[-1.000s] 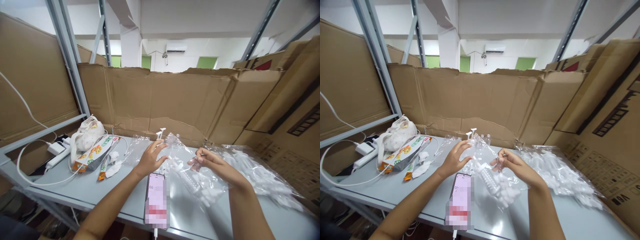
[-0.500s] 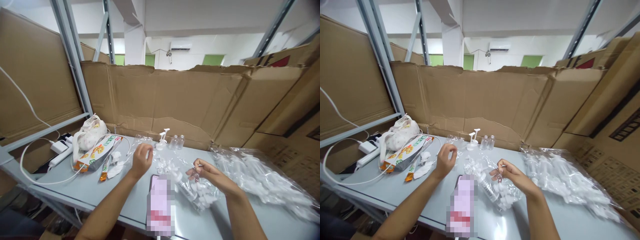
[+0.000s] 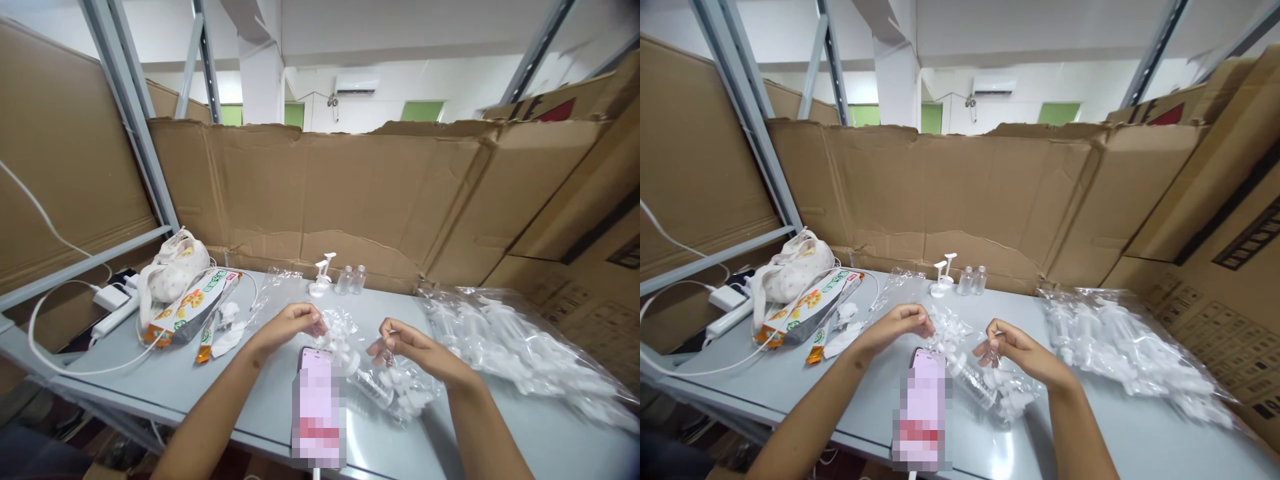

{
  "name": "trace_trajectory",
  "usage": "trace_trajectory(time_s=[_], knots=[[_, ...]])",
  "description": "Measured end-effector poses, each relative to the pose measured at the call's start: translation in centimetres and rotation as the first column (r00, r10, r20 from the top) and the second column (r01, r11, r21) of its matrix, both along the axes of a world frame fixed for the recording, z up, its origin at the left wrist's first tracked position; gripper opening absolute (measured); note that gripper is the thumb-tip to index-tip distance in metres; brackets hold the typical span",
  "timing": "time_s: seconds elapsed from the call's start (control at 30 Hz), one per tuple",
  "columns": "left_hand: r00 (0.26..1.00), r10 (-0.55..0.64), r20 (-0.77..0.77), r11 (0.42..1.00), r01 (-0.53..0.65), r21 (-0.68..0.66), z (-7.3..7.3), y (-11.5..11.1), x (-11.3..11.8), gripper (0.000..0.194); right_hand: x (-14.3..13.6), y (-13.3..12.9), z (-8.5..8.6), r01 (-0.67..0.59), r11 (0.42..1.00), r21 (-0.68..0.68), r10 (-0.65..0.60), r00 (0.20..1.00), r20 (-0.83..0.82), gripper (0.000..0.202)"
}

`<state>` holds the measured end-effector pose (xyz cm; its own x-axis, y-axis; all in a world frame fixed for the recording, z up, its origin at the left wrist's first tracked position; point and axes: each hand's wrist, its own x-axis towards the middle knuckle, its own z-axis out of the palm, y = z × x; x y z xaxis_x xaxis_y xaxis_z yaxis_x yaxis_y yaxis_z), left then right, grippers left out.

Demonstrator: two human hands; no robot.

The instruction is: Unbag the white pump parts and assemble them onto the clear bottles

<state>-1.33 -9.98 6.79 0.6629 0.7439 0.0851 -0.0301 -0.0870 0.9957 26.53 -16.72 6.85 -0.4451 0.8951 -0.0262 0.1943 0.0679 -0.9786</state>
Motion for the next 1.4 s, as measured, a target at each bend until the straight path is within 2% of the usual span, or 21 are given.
trace_trajectory(time_s=[0.07,0.13,0.23,0.3,0.43,0.53,0.63,0.7,0.77,0.83,0.93,0.97,1.03,1.1,1.17,1.3,1.4], knots=[[0.983,-0.172,0.065,0.967,0.181,-0.178,0.6,-0.2,-0.6,0.032,0.0,0.0,-0.1,-0.013,1.000,0.001,0.013,1.000,-0.019,0.023],[0.965,-0.258,0.053,0.929,0.263,-0.262,0.9,-0.3,-0.9,0.038,0.0,0.0,-0.2,-0.036,0.999,-0.004,0.036,0.999,-0.031,0.024],[0.963,-0.254,-0.091,0.948,0.229,-0.219,0.4,-0.2,-0.7,0.042,-0.1,-0.1,-0.3,-0.086,0.996,-0.007,0.086,0.996,-0.029,0.024],[0.936,-0.304,-0.179,0.944,0.271,-0.187,0.0,-0.1,-0.5,0.045,-0.3,-0.1,-0.3,-0.118,0.993,-0.012,0.118,0.993,-0.023,0.023],[0.826,-0.509,-0.242,0.858,0.462,-0.226,-0.5,-0.4,0.3,0.061,-0.7,0.0,-0.3,-0.189,0.981,-0.050,0.186,0.981,-0.049,0.021],[0.765,-0.546,-0.341,0.837,0.516,-0.184,-1.1,-0.6,1.2,0.063,-1.1,0.0,-0.5,-0.232,0.970,-0.079,0.227,0.972,-0.063,0.021],[0.743,-0.479,-0.467,0.841,0.541,-0.003,-1.8,-0.8,2.0,0.051,-1.0,0.1,-0.8,-0.222,0.971,-0.092,0.218,0.974,-0.056,0.021],[0.803,-0.367,-0.470,0.850,0.495,0.183,-1.9,-0.8,2.1,0.041,-0.4,0.3,-0.9,-0.179,0.980,-0.087,0.172,0.982,-0.085,0.025],[0.882,-0.253,-0.397,0.882,0.379,0.280,-1.5,-0.8,1.7,0.036,0.6,0.5,-0.9,-0.077,0.993,-0.084,0.061,0.982,-0.177,0.037],[0.943,-0.157,-0.294,0.938,0.236,0.255,-0.8,-0.6,1.1,0.036,1.6,0.9,-0.9,0.089,0.990,-0.113,-0.118,0.951,-0.286,0.051],[0.989,-0.016,-0.147,0.984,0.042,0.173,0.3,-0.2,0.3,0.039,2.4,1.4,-1.0,0.323,0.935,-0.146,-0.354,0.854,-0.382,0.063],[0.993,0.027,-0.118,0.987,-0.008,0.160,0.5,-0.1,0.1,0.040,2.4,1.6,-1.1,0.350,0.926,-0.140,-0.376,0.835,-0.402,0.065],[0.992,0.091,-0.093,0.985,-0.076,0.155,0.7,0.1,0.0,0.041,2.0,1.9,-1.6,0.324,0.939,-0.116,-0.342,0.838,-0.425,0.064],[0.988,0.119,-0.096,0.982,-0.102,0.160,0.7,0.2,-0.1,0.041,1.3,2.1,-2.1,0.268,0.957,-0.109,-0.289,0.859,-0.422,0.056],[0.985,0.122,-0.121,0.980,-0.100,0.175,0.8,0.2,-0.3,0.040,0.7,2.4,-2.6,0.259,0.958,-0.122,-0.286,0.860,-0.422,0.047],[0.970,0.153,-0.187,0.966,-0.107,0.234,1.7,0.1,-1.5,0.040,1.4,2.8,-2.9,0.352,0.920,-0.171,-0.391,0.814,-0.430,0.037],[0.956,0.221,-0.193,0.951,-0.168,0.259,2.4,0.1,-3.1,0.038,2.8,2.9,-2.7,0.454,0.871,-0.190,-0.489,0.757,-0.432,0.037]])
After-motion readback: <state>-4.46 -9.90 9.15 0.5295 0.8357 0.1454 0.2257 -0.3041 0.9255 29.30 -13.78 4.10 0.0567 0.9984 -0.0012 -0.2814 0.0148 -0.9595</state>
